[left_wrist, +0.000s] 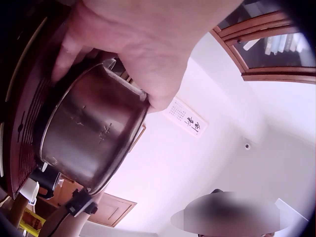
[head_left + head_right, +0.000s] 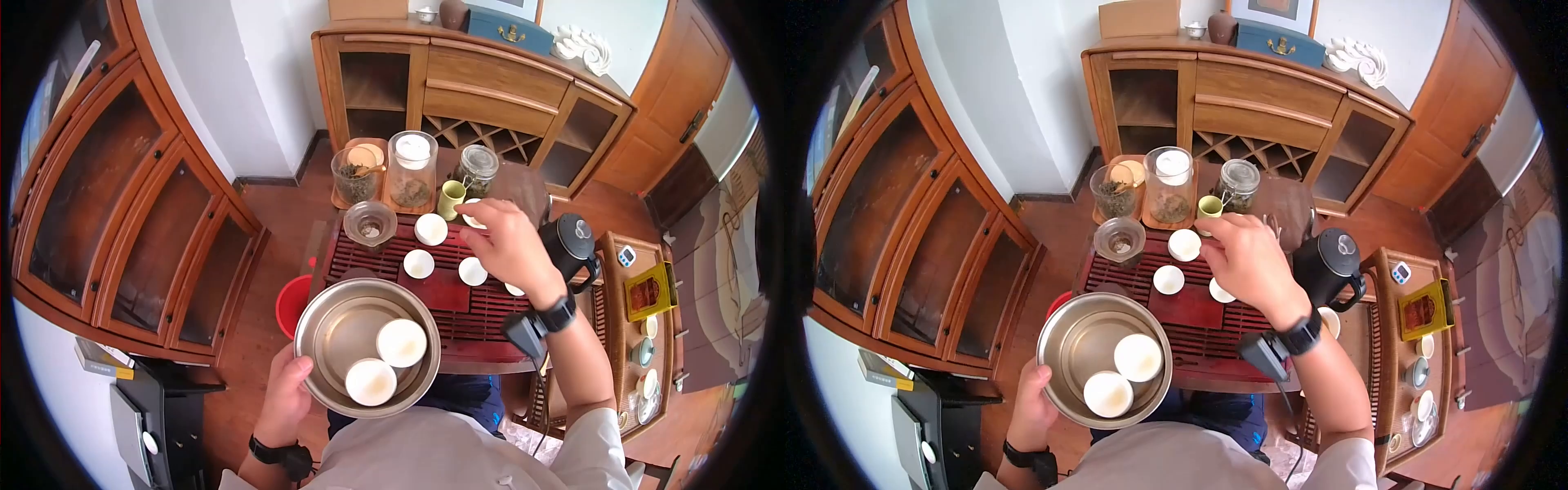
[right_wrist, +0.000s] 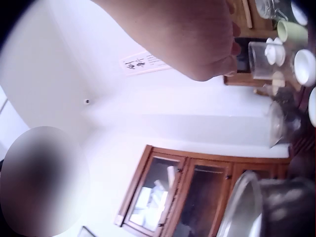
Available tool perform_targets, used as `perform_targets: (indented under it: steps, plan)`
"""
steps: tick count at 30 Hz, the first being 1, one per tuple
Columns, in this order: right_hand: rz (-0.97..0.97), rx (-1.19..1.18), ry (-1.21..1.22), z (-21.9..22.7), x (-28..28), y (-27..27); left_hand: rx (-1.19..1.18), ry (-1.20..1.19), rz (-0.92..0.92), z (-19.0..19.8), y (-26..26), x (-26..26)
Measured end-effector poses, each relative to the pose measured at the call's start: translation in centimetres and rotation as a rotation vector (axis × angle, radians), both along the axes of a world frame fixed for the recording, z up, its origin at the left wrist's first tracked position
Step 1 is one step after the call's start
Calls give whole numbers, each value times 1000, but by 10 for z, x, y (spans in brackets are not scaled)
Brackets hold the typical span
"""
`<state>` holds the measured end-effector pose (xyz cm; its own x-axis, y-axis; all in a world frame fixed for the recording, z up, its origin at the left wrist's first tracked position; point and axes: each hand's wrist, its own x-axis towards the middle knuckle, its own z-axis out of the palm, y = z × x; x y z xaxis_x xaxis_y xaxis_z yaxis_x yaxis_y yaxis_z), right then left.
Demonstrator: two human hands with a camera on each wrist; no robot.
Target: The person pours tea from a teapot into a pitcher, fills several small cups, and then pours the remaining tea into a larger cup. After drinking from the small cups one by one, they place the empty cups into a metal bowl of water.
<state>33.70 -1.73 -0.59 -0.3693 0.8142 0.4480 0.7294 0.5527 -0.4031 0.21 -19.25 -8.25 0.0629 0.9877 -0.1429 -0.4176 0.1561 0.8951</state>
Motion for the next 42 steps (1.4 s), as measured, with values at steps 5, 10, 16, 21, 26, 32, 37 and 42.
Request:
perform_targets:
  steps: [5,10,16,21,26,32,37,42]
  plan:
    - [0,-196,-178,-54,-9,46,-14,-21,-12,-7,-2,0]
    - [-42,-324,-412,-77,-27,82,-40,-72,-40,-2,0,12]
    - [-43,-307,-431,-80,-30,90,-58,-75,-81,4,6,18]
    - [-8,-207,91,4,-20,52,-52,-19,-97,7,17,23]
    - [402,-225,123,58,-43,-36,-69,34,-146,-8,26,27]
    - [420,-200,-154,34,-78,-85,-87,8,-135,3,24,40]
    - [407,-137,-250,18,-88,-84,-82,-9,-148,0,20,36]
    - [333,-88,-143,47,-63,-74,-65,23,-143,-1,19,38]
